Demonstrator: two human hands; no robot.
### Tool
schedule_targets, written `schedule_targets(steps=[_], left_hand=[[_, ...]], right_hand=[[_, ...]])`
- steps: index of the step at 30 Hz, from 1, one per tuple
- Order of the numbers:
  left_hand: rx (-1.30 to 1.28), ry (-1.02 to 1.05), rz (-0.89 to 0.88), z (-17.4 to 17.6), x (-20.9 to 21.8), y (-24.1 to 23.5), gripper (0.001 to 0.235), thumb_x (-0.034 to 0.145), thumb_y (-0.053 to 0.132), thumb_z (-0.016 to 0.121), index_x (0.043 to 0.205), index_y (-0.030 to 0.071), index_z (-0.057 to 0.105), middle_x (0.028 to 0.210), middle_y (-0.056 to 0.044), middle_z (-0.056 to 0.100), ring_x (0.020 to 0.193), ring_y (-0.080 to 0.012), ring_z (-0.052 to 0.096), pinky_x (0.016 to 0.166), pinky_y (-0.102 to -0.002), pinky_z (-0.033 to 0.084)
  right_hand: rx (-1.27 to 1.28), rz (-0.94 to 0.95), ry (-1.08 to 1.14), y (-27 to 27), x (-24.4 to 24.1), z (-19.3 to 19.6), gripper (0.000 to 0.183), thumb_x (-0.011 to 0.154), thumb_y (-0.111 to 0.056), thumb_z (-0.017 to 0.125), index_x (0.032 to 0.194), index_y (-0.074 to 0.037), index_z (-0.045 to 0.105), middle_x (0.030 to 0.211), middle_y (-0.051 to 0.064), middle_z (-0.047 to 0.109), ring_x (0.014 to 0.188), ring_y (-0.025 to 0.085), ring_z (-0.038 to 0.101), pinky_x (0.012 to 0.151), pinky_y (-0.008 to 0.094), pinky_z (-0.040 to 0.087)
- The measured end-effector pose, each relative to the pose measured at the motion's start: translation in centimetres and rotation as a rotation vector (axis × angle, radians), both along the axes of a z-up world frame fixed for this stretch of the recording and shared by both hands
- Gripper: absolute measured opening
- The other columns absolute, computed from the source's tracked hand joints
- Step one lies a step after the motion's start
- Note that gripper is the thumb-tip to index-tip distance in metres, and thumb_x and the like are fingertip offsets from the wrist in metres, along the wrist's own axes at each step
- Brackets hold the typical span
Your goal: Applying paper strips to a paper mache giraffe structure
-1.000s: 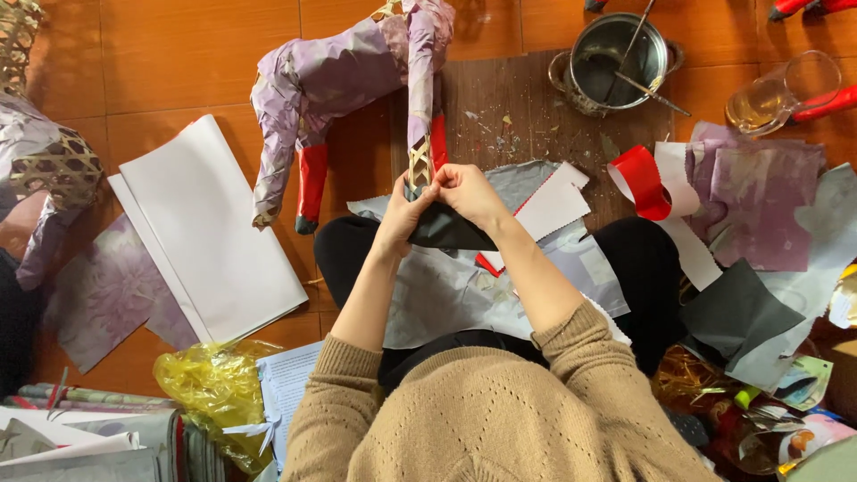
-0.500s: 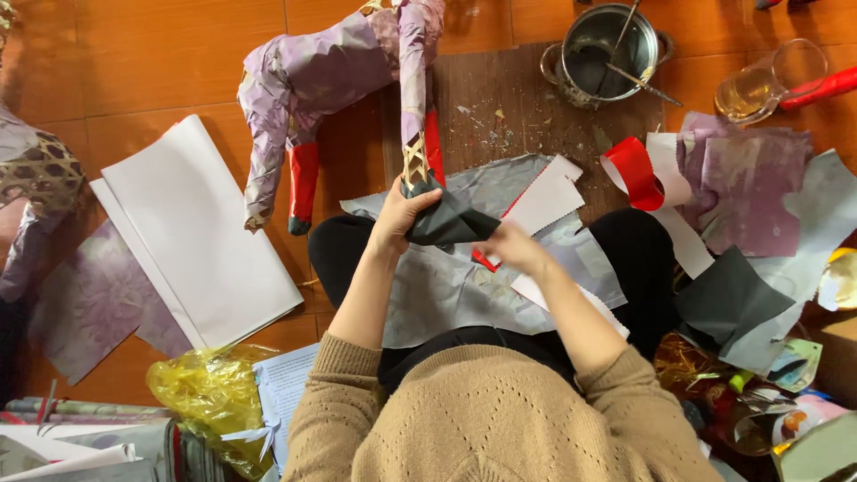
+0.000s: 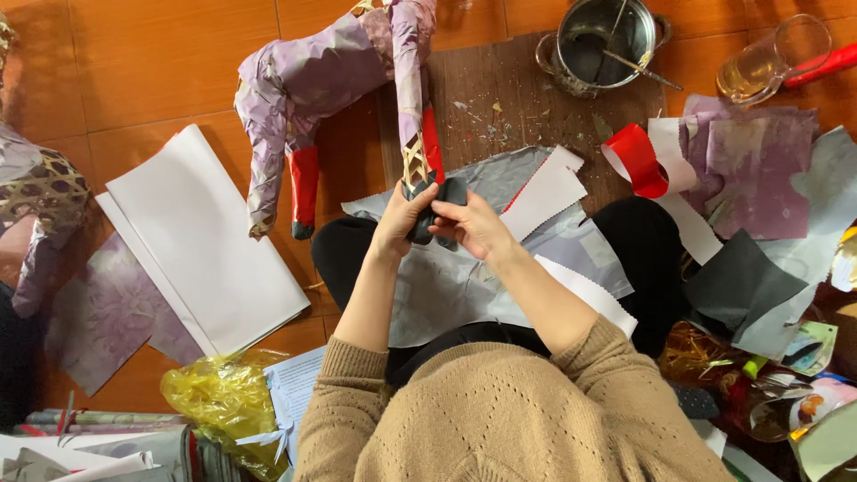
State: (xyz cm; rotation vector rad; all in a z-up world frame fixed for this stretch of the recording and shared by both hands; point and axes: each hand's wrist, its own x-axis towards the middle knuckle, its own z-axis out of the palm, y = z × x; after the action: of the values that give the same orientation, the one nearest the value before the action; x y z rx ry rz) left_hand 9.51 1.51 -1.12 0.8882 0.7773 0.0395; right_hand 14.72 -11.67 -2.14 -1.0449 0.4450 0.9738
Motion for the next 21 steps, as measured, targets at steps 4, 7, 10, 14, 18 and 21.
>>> schedule_targets(steps=[4,7,10,14,18,21], left_hand=[[-0.023,-0.019,-0.006,1.9,-0.2,-0.1,0.049,0.08,0.019,0.084,0.116,0.007,0.052,0.076,-0.012,0.059,0.055,-0.022,0.066,0.045,-0.032,0.058],[-0.024,-0.033,-0.012,1.9,-0.2,-0.3,0.05,0.08,0.019,0.084,0.116,0.006,0.051,0.076,-0.014,0.061,0.056,-0.0253,0.069,0.047,-0.036,0.06],[0.025,-0.04,-0.026,0.5,-0.4,0.0,0.058,0.08,0.023,0.085,0.122,0.006,0.05,0.082,-0.012,0.06,0.063,-0.0229,0.069,0.052,-0.036,0.06],[0.069,-0.058,-0.067,2.5,-0.6,0.2,0.068,0.078,0.028,0.086,0.13,0.005,0.048,0.089,-0.009,0.058,0.07,-0.0174,0.067,0.063,-0.032,0.061],[0.068,-0.039,-0.082,-0.6,-0.6,0.5,0.068,0.075,0.015,0.089,0.129,0.005,0.048,0.085,-0.013,0.061,0.068,-0.0243,0.071,0.059,-0.038,0.061],[0.074,-0.018,-0.053,1.6,-0.6,0.0,0.07,0.076,0.019,0.088,0.129,0.002,0.046,0.087,-0.012,0.057,0.07,-0.0224,0.067,0.058,-0.038,0.061]], right_hand=[[0.115,0.124,-0.158,-0.8,0.3,1.3,0.048,0.078,0.007,0.074,0.119,-0.003,0.053,0.096,0.015,0.064,0.081,0.027,0.071,0.075,0.041,0.064],[0.018,0.154,-0.321,-0.3,0.5,-0.4,0.046,0.078,0.003,0.075,0.119,-0.002,0.054,0.091,0.012,0.061,0.075,0.023,0.069,0.066,0.037,0.064],[-0.102,0.178,-0.437,0.3,0.5,-1.9,0.047,0.074,-0.004,0.08,0.115,-0.006,0.059,0.085,0.007,0.062,0.067,0.016,0.067,0.054,0.029,0.063],[-0.099,0.148,-0.358,0.7,0.2,-2.4,0.048,0.07,-0.006,0.087,0.11,-0.004,0.061,0.086,0.009,0.066,0.068,0.019,0.069,0.054,0.032,0.064],[-0.229,0.199,-0.603,0.8,0.0,0.2,0.041,0.063,-0.008,0.09,0.099,-0.008,0.069,0.08,0.005,0.07,0.072,0.013,0.065,0.061,0.028,0.058],[-0.218,0.245,-0.676,1.0,-0.2,4.6,0.028,0.071,-0.004,0.078,0.098,-0.011,0.072,0.08,0.003,0.071,0.076,0.009,0.064,0.069,0.026,0.055]])
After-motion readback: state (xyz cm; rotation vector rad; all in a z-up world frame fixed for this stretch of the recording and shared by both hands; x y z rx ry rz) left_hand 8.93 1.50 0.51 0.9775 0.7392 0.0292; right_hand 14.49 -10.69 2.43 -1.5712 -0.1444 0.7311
